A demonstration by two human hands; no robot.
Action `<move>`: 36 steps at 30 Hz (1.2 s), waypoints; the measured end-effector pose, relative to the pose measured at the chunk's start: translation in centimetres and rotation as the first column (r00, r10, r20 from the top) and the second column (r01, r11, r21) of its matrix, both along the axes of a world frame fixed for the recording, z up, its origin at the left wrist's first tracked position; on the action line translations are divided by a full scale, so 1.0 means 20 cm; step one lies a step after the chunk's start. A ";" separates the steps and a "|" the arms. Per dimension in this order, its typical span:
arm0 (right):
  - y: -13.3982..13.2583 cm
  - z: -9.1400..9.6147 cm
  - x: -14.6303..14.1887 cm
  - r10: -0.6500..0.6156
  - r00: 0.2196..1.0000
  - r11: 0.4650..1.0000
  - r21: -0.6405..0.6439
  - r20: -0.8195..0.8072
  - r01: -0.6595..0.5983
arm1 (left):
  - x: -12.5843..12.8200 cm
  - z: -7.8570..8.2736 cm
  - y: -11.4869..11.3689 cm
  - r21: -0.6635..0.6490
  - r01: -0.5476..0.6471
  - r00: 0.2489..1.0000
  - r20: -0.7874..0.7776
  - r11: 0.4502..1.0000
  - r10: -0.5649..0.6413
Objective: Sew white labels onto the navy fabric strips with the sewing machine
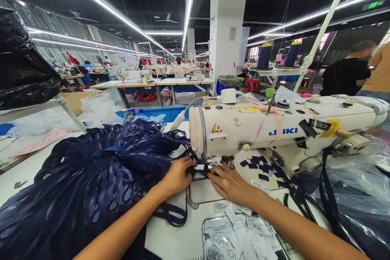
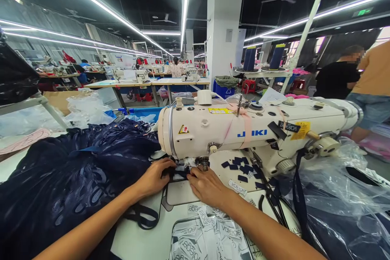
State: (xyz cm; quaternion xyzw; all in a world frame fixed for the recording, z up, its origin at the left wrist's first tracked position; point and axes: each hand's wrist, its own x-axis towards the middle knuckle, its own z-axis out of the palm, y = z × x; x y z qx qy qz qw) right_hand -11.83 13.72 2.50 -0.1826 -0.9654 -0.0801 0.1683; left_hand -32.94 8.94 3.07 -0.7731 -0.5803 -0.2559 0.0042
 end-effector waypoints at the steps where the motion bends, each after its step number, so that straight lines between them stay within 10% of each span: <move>1: 0.00 -0.01 0.00 0.007 1.000 1.000 0.001 -0.009 -0.007 | 0.02 0.00 -0.01 0.020 0.002 1.000 -0.028 1.000 -0.001; 13: 0.08 -0.07 0.03 -0.018 0.983 0.945 -0.325 -0.183 -0.043 | 0.12 -0.09 0.04 0.233 0.239 0.906 -0.402 0.943 -0.131; 36: 0.04 -0.01 0.02 0.117 0.987 0.992 0.059 -0.112 -0.111 | 0.07 -0.06 -0.06 -0.167 0.193 0.925 -0.299 0.967 -0.236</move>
